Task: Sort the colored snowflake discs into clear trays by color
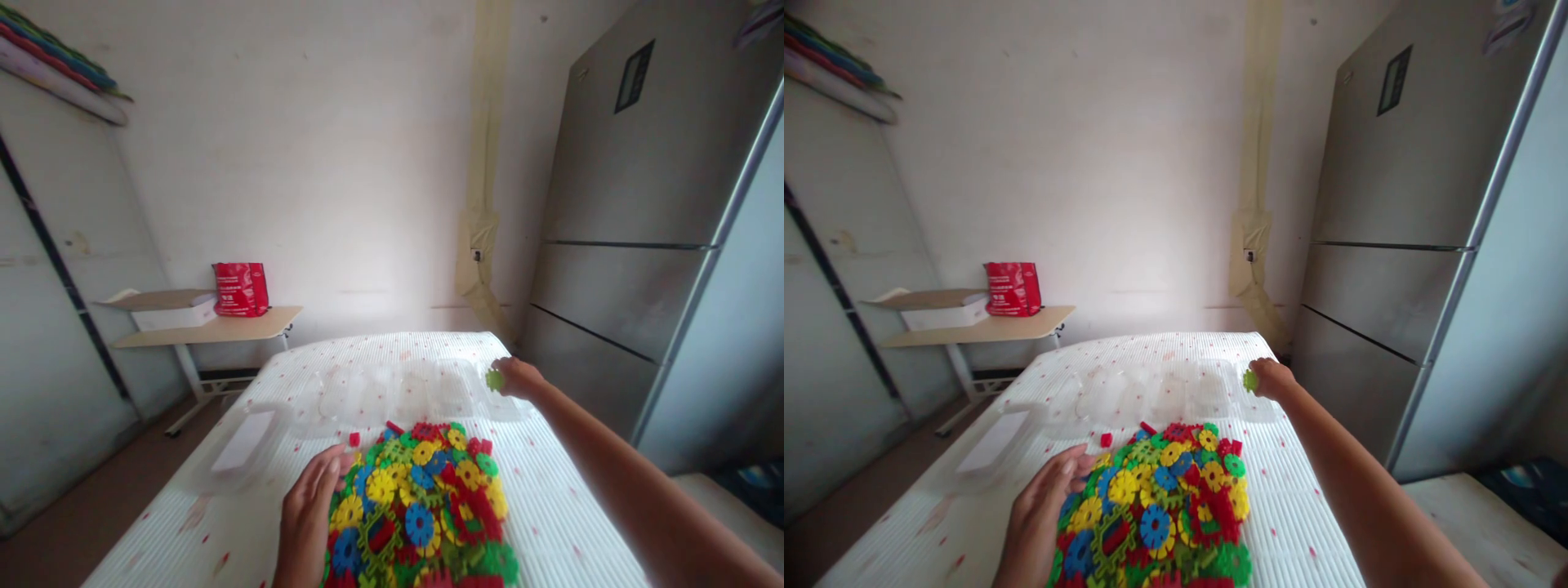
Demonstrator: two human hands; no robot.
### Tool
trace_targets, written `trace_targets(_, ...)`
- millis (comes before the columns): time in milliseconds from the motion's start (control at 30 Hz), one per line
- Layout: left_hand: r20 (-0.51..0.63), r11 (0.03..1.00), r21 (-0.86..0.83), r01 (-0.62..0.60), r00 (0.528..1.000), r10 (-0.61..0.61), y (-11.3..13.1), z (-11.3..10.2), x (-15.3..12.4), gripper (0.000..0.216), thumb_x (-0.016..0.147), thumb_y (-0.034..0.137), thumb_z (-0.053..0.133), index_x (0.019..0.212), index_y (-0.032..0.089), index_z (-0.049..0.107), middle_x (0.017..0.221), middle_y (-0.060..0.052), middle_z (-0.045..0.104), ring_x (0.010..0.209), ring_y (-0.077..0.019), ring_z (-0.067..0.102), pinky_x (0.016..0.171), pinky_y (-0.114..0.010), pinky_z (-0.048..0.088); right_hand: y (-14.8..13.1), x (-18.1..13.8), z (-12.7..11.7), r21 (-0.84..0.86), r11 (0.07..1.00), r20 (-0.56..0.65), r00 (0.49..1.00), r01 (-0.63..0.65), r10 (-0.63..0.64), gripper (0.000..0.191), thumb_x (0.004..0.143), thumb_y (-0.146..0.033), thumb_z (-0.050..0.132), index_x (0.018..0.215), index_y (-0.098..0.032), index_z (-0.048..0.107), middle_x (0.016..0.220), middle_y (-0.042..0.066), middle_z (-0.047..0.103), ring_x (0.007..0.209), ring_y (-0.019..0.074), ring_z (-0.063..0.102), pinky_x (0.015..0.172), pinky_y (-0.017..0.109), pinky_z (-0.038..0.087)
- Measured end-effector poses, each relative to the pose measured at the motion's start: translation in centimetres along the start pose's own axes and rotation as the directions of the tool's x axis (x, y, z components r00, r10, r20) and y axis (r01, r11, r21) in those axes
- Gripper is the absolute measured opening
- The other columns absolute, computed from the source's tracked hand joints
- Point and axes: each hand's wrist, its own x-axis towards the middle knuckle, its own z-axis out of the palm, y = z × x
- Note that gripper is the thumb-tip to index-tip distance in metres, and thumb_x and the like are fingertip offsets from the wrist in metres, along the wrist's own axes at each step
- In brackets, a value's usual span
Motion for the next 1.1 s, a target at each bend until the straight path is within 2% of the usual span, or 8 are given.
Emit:
trace_targets(133,-0.014,0.999,0.036,0.009,1.0,-0.009,-0.3,-0.2,0.1,0.049,0.072,0.056,0.057,0.098,0.015,0.068,0.091,-0.007,0.071,0.085,-0.0246,0.063,0.077,-0.031,0.05,-0.4,2.0,1.7,-0.077,0.997,0.137,0.99,0.002,0.009,0.029,0.089,-0.032,0.053,0.114,-0.016,0.055,0.115,0.007,0.057,0.097,0.0196,0.058,0.082,0.041,0.049)
trace_targets(300,-0.008,0.998,0.045,0.046,0.999,-0.046,-0.7,-0.5,0.0,0.047,0.072,0.055,0.058,0.096,0.017,0.069,0.088,-0.005,0.071,0.083,-0.0231,0.064,0.077,-0.029,0.051,-0.7,3.3,2.5,-0.136,0.991,0.243,0.969,-0.002,0.035,0.031,0.089,-0.032,0.054,0.115,-0.016,0.054,0.114,0.007,0.057,0.096,0.0197,0.058,0.081,0.04,0.05)
trace_targets(500,0.035,0.998,0.057,0.035,0.999,-0.037,-0.6,-0.4,0.0,0.042,0.076,0.052,0.056,0.095,0.017,0.068,0.091,-0.006,0.07,0.086,-0.0224,0.062,0.078,-0.028,0.05,-0.5,3.2,2.9,-0.183,0.983,0.263,0.965,0.03,0.02,0.031,0.089,-0.032,0.054,0.116,-0.017,0.053,0.116,0.007,0.056,0.098,0.0202,0.058,0.082,0.041,0.05)
trace_targets(667,0.013,0.999,0.046,0.017,1.0,-0.018,0.2,-0.2,-0.2,0.041,0.075,0.051,0.058,0.092,0.016,0.068,0.089,-0.007,0.071,0.083,-0.0219,0.063,0.074,-0.027,0.051,-0.8,3.3,3.3,-0.186,0.982,0.221,0.975,0.037,0.005,0.03,0.088,-0.031,0.055,0.114,-0.016,0.054,0.115,0.007,0.057,0.098,0.0202,0.058,0.082,0.041,0.049)
trace_targets(833,-0.068,0.998,0.041,0.05,0.997,-0.048,-0.4,-0.5,0.2,0.045,0.07,0.054,0.062,0.09,0.014,0.068,0.087,-0.009,0.072,0.084,-0.0237,0.065,0.075,-0.029,0.051,-1.1,2.8,2.9,-0.143,0.989,0.133,0.991,0.028,-0.009,0.03,0.077,-0.009,0.06,0.107,-0.011,0.06,0.106,0.016,0.063,0.095,0.026,0.061,0.075,0.036,0.049)
trace_targets(1000,-0.12,0.975,0.222,-0.004,0.992,0.031,-2.0,-1.4,1.3,0.041,0.07,0.051,0.061,0.087,0.015,0.069,0.086,-0.01,0.072,0.084,-0.025,0.066,0.077,-0.032,0.05,-1.9,0.8,0.5,-0.081,0.997,-0.016,1.0,0.015,-0.016,0.032,0.078,-0.006,0.048,0.107,-0.011,0.06,0.106,0.018,0.064,0.094,0.0252,0.063,0.071,0.031,0.046)
trace_targets(1100,-0.105,0.942,0.332,-0.052,0.99,0.092,-2.1,-1.5,1.5,0.033,0.072,0.047,0.059,0.085,0.018,0.07,0.085,-0.008,0.072,0.08,-0.0237,0.065,0.073,-0.032,0.05,-5.0,-1.8,-0.7,0.025,0.993,-0.098,0.989,0.112,-0.109,0.029,0.081,-0.014,0.045,0.104,-0.017,0.062,0.104,0.011,0.067,0.091,0.0202,0.063,0.074,0.028,0.046)
